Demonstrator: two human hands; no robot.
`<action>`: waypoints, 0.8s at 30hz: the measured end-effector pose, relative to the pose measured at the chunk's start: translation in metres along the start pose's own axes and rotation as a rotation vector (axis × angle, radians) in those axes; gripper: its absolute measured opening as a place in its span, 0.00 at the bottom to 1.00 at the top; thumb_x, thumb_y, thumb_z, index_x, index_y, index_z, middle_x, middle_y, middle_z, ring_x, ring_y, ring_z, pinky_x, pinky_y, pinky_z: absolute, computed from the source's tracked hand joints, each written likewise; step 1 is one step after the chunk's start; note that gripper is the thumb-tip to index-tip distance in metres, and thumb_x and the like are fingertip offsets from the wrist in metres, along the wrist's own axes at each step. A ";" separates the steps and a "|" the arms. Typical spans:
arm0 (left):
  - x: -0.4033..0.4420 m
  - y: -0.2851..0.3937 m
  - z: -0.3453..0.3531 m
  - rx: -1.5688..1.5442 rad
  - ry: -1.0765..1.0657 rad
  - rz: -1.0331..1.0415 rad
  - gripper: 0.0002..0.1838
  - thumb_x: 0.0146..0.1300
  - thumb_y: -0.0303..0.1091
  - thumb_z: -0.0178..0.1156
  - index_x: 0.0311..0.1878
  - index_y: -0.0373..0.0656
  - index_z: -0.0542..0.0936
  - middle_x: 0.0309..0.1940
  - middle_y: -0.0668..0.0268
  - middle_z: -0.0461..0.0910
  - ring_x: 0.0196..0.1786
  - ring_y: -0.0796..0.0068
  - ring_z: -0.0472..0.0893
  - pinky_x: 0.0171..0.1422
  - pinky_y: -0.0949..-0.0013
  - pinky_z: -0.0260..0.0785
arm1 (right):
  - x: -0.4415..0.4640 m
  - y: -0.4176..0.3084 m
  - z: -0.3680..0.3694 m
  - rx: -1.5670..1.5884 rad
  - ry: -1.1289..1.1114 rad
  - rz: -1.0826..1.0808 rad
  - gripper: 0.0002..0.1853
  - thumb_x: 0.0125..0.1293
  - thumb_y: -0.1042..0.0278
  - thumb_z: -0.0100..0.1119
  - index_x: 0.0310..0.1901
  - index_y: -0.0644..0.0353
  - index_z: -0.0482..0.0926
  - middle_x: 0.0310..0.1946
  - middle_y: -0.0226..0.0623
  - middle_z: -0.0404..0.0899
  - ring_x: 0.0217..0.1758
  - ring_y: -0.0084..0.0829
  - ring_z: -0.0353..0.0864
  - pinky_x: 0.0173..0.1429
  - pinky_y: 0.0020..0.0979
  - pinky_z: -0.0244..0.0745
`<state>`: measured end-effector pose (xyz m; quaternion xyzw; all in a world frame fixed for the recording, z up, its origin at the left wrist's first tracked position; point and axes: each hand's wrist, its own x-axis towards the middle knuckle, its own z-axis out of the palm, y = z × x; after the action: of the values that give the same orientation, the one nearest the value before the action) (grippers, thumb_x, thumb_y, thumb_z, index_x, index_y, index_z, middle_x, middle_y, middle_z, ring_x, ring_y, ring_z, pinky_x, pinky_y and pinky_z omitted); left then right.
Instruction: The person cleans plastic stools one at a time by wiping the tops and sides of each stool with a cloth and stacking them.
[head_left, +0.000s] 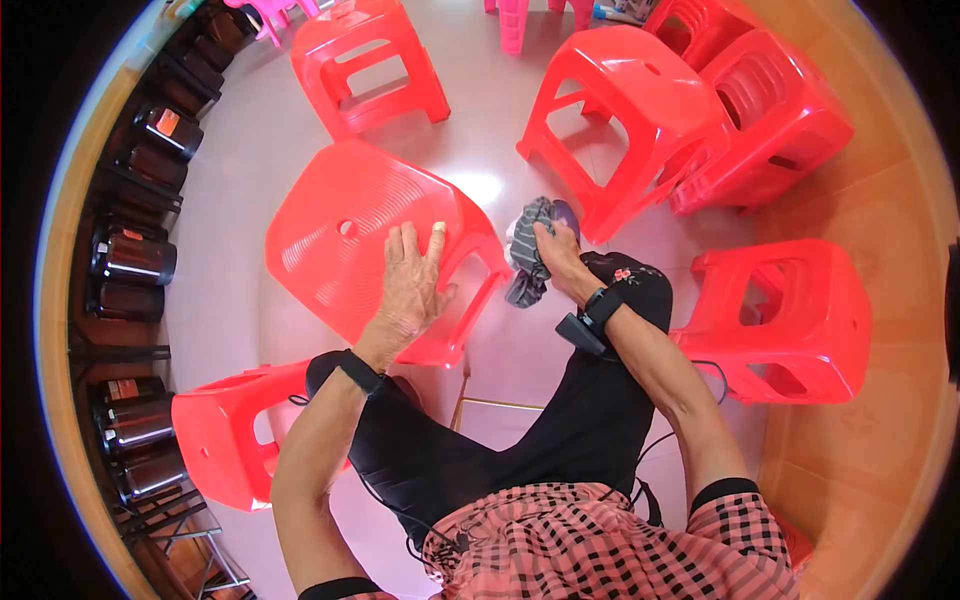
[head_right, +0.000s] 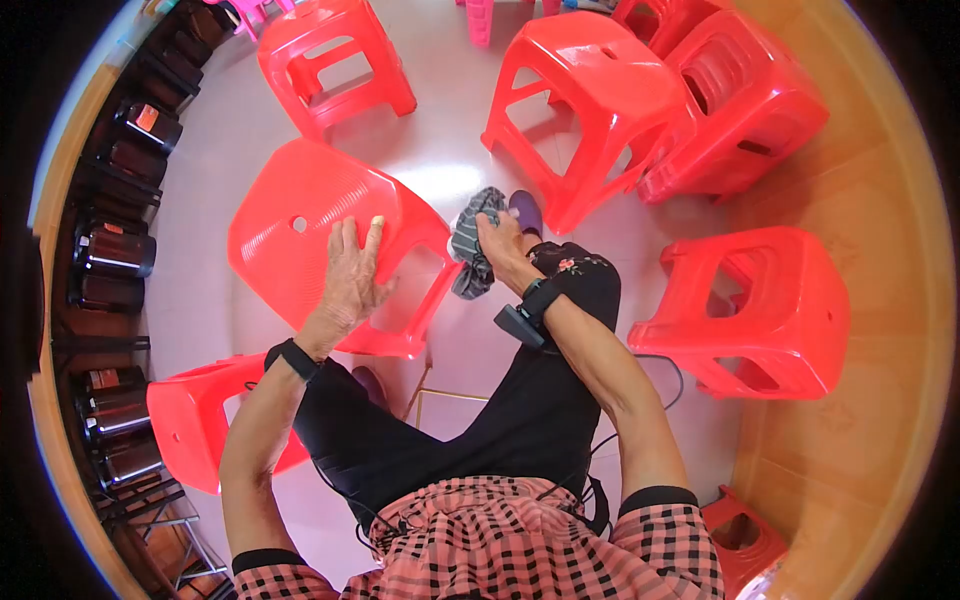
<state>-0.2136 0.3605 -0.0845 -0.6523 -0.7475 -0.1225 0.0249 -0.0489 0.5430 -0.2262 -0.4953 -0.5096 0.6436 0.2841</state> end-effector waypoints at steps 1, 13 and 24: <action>0.001 -0.001 0.002 0.061 0.008 -0.005 0.48 0.44 0.36 0.72 0.68 0.38 0.58 0.62 0.40 0.56 0.62 0.36 0.59 0.67 0.44 0.55 | -0.016 -0.017 0.004 -0.002 -0.003 0.012 0.13 0.66 0.65 0.52 0.44 0.66 0.74 0.30 0.39 0.79 0.31 0.31 0.80 0.35 0.33 0.76; 0.013 -0.092 0.008 0.168 0.043 -0.171 0.48 0.45 0.35 0.70 0.71 0.46 0.57 0.65 0.45 0.57 0.61 0.34 0.60 0.65 0.40 0.55 | -0.021 -0.011 0.024 0.002 -0.197 0.079 0.12 0.66 0.66 0.52 0.45 0.66 0.75 0.31 0.35 0.78 0.29 0.25 0.79 0.32 0.28 0.76; 0.009 -0.241 -0.009 0.159 0.093 -0.358 0.46 0.47 0.36 0.69 0.70 0.46 0.58 0.64 0.51 0.62 0.62 0.43 0.64 0.65 0.40 0.55 | -0.023 -0.009 0.022 -0.113 -0.188 0.129 0.17 0.62 0.63 0.56 0.48 0.66 0.76 0.34 0.39 0.80 0.33 0.26 0.80 0.36 0.30 0.78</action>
<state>-0.4526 0.3384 -0.1108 -0.4987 -0.8569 -0.0958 0.0887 -0.0623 0.5181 -0.2100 -0.4798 -0.5364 0.6745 0.1647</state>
